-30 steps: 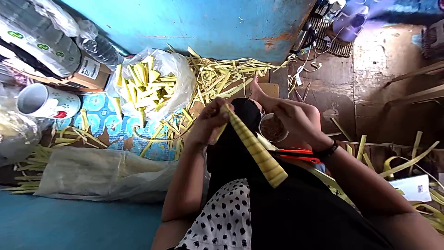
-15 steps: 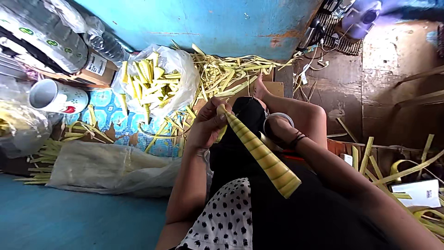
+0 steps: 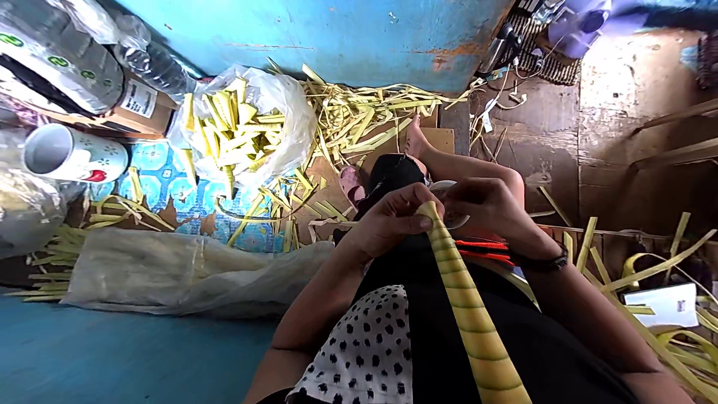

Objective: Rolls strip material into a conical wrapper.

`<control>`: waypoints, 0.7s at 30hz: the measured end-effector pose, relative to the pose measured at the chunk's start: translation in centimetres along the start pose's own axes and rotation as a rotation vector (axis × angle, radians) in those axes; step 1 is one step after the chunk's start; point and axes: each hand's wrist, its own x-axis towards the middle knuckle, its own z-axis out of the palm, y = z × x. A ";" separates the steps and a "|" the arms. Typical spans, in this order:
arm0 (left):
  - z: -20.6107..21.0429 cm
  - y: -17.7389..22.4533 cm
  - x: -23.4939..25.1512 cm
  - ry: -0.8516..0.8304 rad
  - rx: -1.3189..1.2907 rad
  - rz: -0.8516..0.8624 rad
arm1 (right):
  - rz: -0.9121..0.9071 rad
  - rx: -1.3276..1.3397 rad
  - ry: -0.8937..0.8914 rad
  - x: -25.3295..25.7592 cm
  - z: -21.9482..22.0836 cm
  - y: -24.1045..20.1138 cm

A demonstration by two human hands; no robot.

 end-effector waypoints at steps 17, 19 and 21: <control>0.0 -0.2 0.1 -0.049 0.007 -0.021 | -0.404 0.282 0.154 -1.6 3.3 -5.7; 0.0 -0.1 0.1 -0.050 0.002 -0.021 | -0.362 0.310 0.180 -1.4 3.4 -5.2; 0.0 -0.2 0.2 -0.052 -0.001 -0.024 | -0.317 0.338 0.177 -1.4 3.6 -4.8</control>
